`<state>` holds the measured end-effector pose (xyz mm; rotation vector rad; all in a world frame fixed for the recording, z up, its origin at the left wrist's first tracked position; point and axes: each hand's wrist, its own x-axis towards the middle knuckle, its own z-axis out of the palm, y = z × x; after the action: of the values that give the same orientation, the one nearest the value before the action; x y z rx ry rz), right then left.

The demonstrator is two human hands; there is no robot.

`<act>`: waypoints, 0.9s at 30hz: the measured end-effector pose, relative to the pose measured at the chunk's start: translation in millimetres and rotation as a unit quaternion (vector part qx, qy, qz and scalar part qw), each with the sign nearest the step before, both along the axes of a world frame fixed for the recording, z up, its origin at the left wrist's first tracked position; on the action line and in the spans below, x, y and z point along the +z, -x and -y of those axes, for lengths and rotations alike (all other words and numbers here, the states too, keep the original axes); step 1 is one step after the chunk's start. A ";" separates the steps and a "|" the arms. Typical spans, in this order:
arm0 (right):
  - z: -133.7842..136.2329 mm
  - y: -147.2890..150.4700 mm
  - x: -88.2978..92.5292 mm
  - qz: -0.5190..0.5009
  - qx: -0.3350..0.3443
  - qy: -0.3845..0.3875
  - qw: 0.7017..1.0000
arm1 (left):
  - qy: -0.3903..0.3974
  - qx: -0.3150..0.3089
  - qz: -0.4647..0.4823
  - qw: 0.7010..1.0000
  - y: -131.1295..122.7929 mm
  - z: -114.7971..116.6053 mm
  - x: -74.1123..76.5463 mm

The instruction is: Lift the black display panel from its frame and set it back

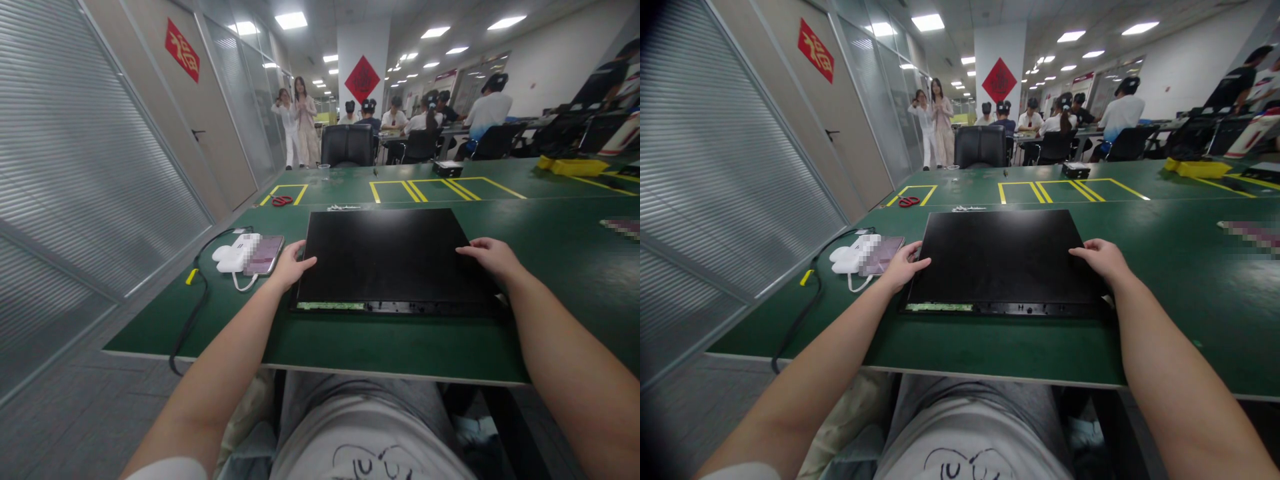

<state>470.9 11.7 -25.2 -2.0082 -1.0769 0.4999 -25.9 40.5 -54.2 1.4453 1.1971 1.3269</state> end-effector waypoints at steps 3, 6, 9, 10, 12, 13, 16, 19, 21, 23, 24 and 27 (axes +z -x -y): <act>-1.5 -2.7 -1.6 -0.019 0.021 0.016 0.999 | 0.008 0.002 -0.005 1.000 0.0 0.7 -1.0; -1.8 -4.4 -2.7 -0.020 0.033 0.024 0.999 | 0.013 -0.003 -0.008 1.000 0.4 0.9 -1.4; -2.6 -5.9 -4.1 -0.009 0.043 0.024 0.999 | 0.016 -0.007 -0.011 1.000 1.3 0.6 -1.2; -3.1 -6.4 -4.7 -0.005 0.046 0.024 0.999 | 0.018 -0.008 -0.013 1.000 1.7 0.3 -1.1; -4.2 -7.1 -6.0 0.002 0.045 0.026 0.999 | 0.020 -0.009 -0.018 1.000 2.3 -0.4 -1.0; -4.7 -7.4 -6.7 0.005 0.043 0.029 0.999 | 0.021 -0.009 -0.020 1.000 2.5 -0.8 -1.0; -5.7 -7.7 -8.2 0.002 0.036 0.040 0.999 | 0.025 -0.008 -0.028 0.999 2.7 -1.6 -0.9; -5.3 -7.3 -7.7 -0.007 0.034 0.047 0.998 | 0.028 -0.007 -0.031 0.999 1.9 -0.9 0.0; -4.6 -7.0 -6.4 -0.009 0.031 0.046 0.998 | 0.027 -0.010 -0.031 0.999 1.0 0.3 1.2; -4.0 -7.2 -5.2 -0.008 0.026 0.043 0.999 | 0.029 -0.013 -0.031 0.999 0.1 1.7 2.7; -3.9 -7.6 -4.9 -0.006 0.024 0.042 0.999 | 0.029 -0.015 -0.031 0.999 -0.4 2.3 3.4; -4.1 -9.7 -5.6 0.006 0.026 0.041 0.999 | 0.032 -0.016 -0.029 0.999 -1.2 3.3 5.0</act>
<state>480.6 15.8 -30.8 -2.0618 -1.1347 0.5673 -24.7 37.2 -49.2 1.4602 1.2381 1.2208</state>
